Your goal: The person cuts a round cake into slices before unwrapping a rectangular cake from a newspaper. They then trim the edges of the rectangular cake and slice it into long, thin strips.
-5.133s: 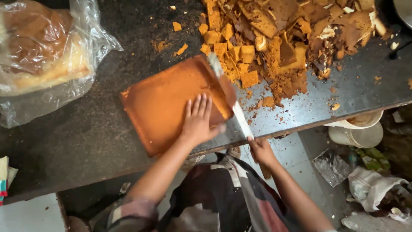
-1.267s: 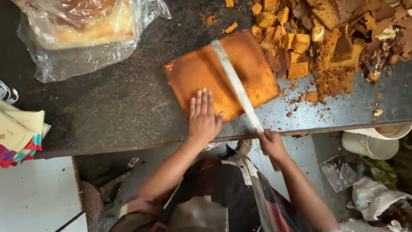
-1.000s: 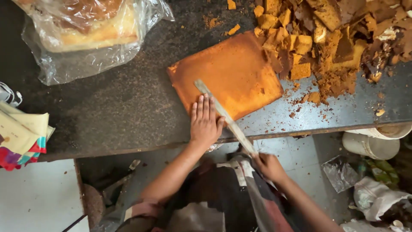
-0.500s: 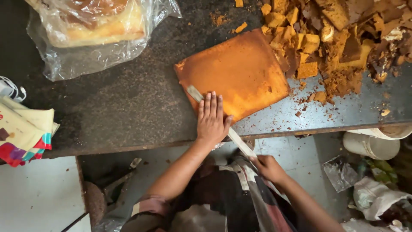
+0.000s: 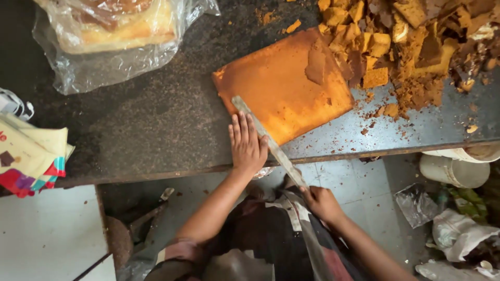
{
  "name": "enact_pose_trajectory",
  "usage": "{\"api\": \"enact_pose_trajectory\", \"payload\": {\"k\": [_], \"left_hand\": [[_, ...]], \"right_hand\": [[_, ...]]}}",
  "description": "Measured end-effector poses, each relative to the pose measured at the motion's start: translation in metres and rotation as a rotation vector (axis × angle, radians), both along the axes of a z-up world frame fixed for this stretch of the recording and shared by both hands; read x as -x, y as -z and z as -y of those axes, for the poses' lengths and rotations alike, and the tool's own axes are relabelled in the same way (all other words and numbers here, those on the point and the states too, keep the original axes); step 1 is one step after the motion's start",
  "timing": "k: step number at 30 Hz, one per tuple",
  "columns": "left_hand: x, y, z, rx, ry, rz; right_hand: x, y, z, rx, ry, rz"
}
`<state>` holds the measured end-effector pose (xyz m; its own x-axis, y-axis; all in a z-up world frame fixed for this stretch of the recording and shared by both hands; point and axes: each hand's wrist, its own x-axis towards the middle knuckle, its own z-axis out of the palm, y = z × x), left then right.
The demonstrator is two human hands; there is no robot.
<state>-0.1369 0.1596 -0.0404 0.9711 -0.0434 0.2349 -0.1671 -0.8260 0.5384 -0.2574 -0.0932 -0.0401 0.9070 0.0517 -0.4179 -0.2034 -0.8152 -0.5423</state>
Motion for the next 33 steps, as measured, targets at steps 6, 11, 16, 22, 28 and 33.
{"api": "enact_pose_trajectory", "payload": {"k": [6,11,16,22,28,33], "left_hand": [[0.0,-0.007,0.003,-0.036,-0.039,-0.02],[0.001,-0.007,0.006,-0.101,-0.051,-0.008],[0.001,-0.003,0.005,-0.155,-0.037,0.011],[-0.006,-0.019,0.005,-0.234,-0.041,0.038],[-0.026,-0.059,-0.005,-0.119,-0.038,0.326],[-0.087,-0.055,-0.049,0.046,-0.178,0.257]], "right_hand": [[-0.09,0.005,-0.08,-0.136,-0.024,-0.072],[-0.036,0.005,-0.039,-0.043,-0.147,0.134],[-0.011,0.013,-0.021,0.021,-0.142,0.047],[-0.031,0.012,-0.049,-0.181,-0.152,0.133],[-0.016,0.017,0.006,-0.514,0.278,-0.267],[-0.051,0.01,0.008,0.074,-0.033,0.33]]}}
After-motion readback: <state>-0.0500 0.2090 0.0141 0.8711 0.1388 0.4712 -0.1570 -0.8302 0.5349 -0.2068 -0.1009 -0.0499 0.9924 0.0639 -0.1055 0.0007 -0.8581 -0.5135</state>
